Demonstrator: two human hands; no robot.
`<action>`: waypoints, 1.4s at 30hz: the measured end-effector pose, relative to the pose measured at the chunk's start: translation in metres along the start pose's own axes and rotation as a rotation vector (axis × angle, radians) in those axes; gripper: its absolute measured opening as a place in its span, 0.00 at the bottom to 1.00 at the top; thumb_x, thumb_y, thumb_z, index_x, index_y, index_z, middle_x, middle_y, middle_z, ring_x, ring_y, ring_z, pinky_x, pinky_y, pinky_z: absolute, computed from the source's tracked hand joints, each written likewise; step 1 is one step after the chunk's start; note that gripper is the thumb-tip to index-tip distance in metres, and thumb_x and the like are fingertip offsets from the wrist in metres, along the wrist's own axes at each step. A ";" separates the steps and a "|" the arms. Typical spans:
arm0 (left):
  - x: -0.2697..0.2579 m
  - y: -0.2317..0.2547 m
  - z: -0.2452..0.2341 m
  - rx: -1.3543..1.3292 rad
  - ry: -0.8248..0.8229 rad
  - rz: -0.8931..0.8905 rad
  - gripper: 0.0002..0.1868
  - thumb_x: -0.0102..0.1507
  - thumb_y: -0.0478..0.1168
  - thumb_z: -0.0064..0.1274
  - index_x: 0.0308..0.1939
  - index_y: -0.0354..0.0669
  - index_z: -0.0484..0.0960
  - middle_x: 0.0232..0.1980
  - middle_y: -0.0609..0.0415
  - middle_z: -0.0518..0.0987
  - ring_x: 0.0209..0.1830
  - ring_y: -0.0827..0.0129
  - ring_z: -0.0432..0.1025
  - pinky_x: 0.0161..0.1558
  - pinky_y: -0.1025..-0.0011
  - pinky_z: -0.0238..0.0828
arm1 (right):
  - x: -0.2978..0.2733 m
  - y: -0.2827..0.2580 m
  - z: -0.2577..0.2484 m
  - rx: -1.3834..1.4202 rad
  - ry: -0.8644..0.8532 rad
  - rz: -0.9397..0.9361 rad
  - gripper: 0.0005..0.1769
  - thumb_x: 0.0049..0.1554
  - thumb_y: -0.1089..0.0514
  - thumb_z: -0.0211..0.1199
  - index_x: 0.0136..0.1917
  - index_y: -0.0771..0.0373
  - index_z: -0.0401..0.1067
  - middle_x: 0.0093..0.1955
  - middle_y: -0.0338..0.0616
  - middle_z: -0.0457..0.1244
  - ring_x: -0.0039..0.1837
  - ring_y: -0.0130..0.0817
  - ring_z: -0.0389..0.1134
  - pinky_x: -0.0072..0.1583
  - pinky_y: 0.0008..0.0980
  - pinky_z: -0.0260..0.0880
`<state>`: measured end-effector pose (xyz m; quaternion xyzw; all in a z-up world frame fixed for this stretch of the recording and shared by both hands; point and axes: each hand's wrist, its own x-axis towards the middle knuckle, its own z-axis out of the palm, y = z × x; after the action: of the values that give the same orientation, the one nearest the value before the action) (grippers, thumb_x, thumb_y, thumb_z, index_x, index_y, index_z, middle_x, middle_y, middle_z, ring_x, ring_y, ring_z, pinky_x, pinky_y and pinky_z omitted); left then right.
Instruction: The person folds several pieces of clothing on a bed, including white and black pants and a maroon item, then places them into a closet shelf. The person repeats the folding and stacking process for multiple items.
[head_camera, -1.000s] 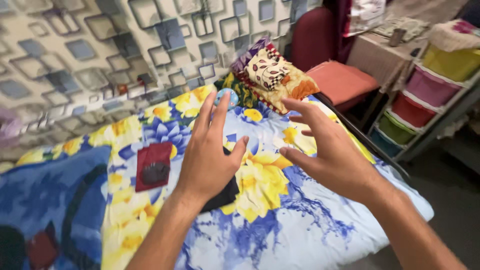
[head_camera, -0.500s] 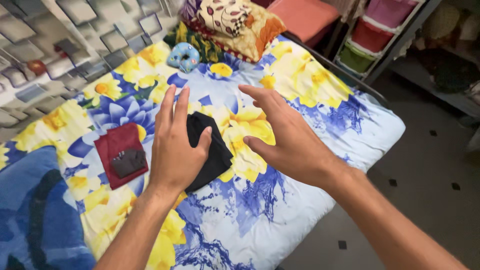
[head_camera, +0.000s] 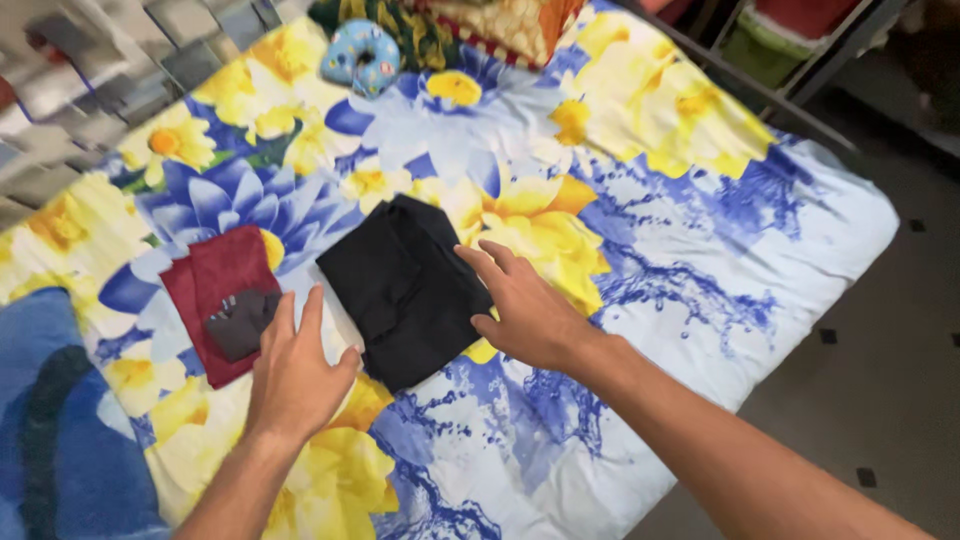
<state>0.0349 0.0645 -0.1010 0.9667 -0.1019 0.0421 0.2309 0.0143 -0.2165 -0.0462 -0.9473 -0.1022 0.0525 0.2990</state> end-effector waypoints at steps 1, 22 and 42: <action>0.000 -0.015 0.009 0.006 -0.047 -0.039 0.47 0.53 0.45 0.63 0.75 0.43 0.61 0.75 0.29 0.58 0.72 0.32 0.57 0.67 0.49 0.59 | 0.005 0.005 0.014 0.007 -0.023 0.017 0.46 0.51 0.57 0.66 0.79 0.55 0.50 0.80 0.56 0.47 0.77 0.55 0.52 0.72 0.48 0.56; 0.023 -0.109 0.222 -0.244 -0.390 -0.561 0.45 0.59 0.51 0.60 0.77 0.47 0.57 0.69 0.32 0.68 0.70 0.38 0.65 0.70 0.53 0.62 | 0.080 0.101 0.225 -0.071 -0.408 0.253 0.37 0.55 0.47 0.65 0.75 0.55 0.62 0.80 0.56 0.48 0.78 0.56 0.54 0.75 0.46 0.58; 0.038 -0.114 0.233 -0.857 -0.217 -0.968 0.26 0.56 0.45 0.62 0.51 0.28 0.79 0.52 0.41 0.83 0.53 0.59 0.75 0.57 0.64 0.68 | 0.124 0.132 0.233 -0.301 0.154 0.586 0.43 0.52 0.39 0.70 0.72 0.61 0.60 0.75 0.56 0.51 0.77 0.54 0.48 0.73 0.57 0.50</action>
<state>0.1043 0.0510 -0.3534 0.7245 0.3144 -0.2088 0.5768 0.1194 -0.1643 -0.3171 -0.9711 0.1907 0.0486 0.1347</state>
